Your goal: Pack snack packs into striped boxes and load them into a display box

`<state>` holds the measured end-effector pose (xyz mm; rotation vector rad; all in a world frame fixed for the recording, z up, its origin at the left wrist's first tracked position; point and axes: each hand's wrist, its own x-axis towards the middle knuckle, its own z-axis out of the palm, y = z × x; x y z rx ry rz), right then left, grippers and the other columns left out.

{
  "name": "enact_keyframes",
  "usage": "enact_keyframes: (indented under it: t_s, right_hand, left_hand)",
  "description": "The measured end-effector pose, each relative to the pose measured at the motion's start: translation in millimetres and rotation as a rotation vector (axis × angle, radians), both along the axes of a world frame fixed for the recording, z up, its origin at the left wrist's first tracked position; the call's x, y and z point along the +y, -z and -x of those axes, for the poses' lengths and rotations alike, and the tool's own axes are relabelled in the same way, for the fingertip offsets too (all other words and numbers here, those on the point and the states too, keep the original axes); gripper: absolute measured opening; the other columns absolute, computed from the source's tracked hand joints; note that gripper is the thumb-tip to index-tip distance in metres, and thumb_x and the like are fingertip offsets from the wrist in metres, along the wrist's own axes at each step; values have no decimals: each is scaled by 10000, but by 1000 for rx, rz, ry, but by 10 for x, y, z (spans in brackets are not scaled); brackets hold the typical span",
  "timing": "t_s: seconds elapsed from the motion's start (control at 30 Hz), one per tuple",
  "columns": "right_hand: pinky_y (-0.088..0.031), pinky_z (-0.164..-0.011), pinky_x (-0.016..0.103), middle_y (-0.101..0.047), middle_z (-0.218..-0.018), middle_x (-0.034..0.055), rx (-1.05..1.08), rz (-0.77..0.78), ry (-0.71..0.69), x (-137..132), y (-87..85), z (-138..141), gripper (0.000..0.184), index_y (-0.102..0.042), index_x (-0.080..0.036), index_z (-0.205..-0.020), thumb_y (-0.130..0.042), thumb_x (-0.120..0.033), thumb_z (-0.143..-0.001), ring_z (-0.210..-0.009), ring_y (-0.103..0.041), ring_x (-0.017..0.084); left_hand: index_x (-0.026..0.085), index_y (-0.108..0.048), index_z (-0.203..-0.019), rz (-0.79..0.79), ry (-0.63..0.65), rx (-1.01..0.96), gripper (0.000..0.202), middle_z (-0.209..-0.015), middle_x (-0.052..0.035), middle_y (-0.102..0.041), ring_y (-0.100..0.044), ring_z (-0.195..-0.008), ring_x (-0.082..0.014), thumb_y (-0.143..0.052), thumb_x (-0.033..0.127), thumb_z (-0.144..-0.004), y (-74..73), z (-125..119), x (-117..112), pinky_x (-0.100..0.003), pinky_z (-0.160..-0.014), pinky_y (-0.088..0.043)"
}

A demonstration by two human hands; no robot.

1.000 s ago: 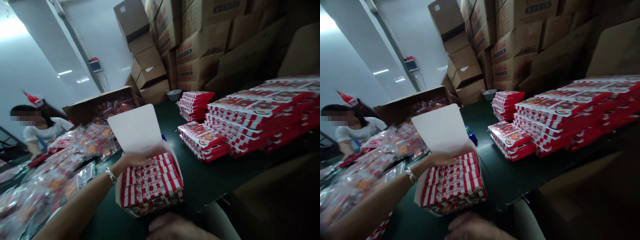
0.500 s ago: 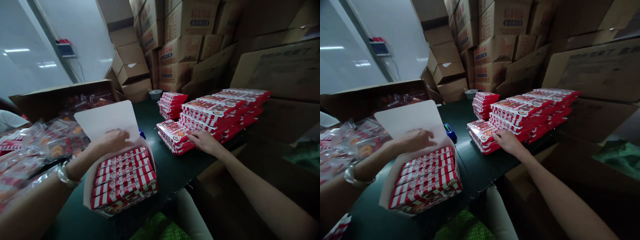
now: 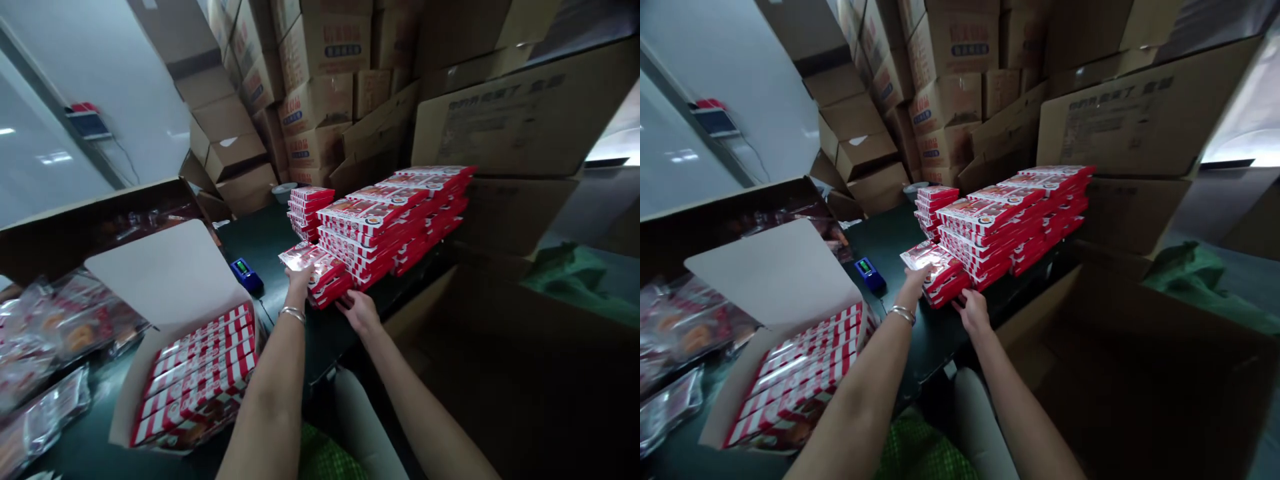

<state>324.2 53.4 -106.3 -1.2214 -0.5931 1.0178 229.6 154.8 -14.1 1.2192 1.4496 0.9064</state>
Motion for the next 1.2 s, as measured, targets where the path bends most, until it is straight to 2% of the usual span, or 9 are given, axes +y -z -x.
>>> enact_keyframes:
  t_s: [0.1, 0.2, 0.3, 0.43, 0.57, 0.7, 0.93, 1.1, 1.2]
  right_hand:
    - [-542, -769, 396, -634, -1070, 104, 89, 38, -60, -105, -41, -45, 450, -542, -162, -1158, -371, -530, -963, -912, -638, 200]
    - [-554, -678, 398, -667, -835, 125, 106, 109, -186, -200, -80, -213, 625, -562, -151, -961, -236, -681, -912, -761, -672, 218]
    - [-535, -579, 355, -652, -694, 101, 31, 156, -286, -208, -148, -397, 610, -554, -177, -798, -368, -757, -819, -602, -649, 201]
    - [-538, -613, 375, -706, -787, 102, -113, 119, -468, -205, -399, -372, 551, -594, -180, -972, -670, -642, -682, -679, -684, 244]
    - [-545, -782, 401, -701, -1075, 105, -325, 21, -589, -230, -799, -166, 697, -507, -208, -1216, -747, -493, -627, -921, -685, 274]
    - [-536, -820, 418, -690, -1102, 122, -604, 80, -612, -99, -1056, -35, 707, -554, -185, -1162, -803, -459, -559, -994, -655, 316]
    - [-476, -925, 441, -713, -974, 82, -810, 242, -625, 214, -884, 212, 729, -634, -193, -1055, -904, -287, -385, -1072, -600, 373]
    - [-521, -868, 447, -714, -995, 87, -693, 191, -644, 32, -1015, 78, 856, -561, -194, -1207, -893, -297, -425, -974, -650, 333]
    - [-561, -777, 445, -716, -1015, 84, -555, 104, -586, -301, -1044, -117, 891, -456, -220, -1304, -840, -392, -519, -895, -686, 307]
  left_hand:
    - [146, -546, -1180, 72, -29, -132, 308, -1065, -71, -621, -635, -824, -160, -570, 298, -913, 215, 115, -51, -326, -693, -559]
    - [163, -500, -1210, 48, -20, -274, 431, -927, -42, -665, -647, -669, -139, -669, 199, -816, 362, 314, -234, -263, -585, -540]
    - [227, -407, -1292, 5, 13, -412, 641, -952, -43, -701, -688, -690, -171, -699, 146, -727, 542, 481, -569, -264, -592, -552]
    - [289, -266, -1380, -159, 59, -564, 896, -1192, -75, -652, -692, -943, -230, -747, 160, -635, 714, 534, -1017, -324, -786, -571]
    - [283, -198, -1420, -361, 33, -608, 981, -1326, -103, -568, -624, -1114, -229, -767, 154, -632, 718, 495, -1264, -332, -973, -495]
    - [245, -283, -1389, -234, -57, -708, 864, -1262, -107, -614, -625, -1110, -250, -766, 237, -673, 724, 600, -1415, -352, -956, -495]
    - [203, -537, -1058, 194, -120, -887, 353, -1108, -87, -674, -643, -1048, -220, -638, 183, -721, 789, 945, -1642, -330, -890, -511]
    - [227, -498, -1163, 161, -55, -921, 510, -1136, -76, -663, -639, -1058, -229, -677, 188, -686, 742, 885, -1601, -337, -892, -508]
    - [255, -379, -1299, 124, 115, -941, 745, -1241, -84, -617, -619, -1097, -248, -753, 259, -654, 673, 819, -1552, -360, -915, -493]
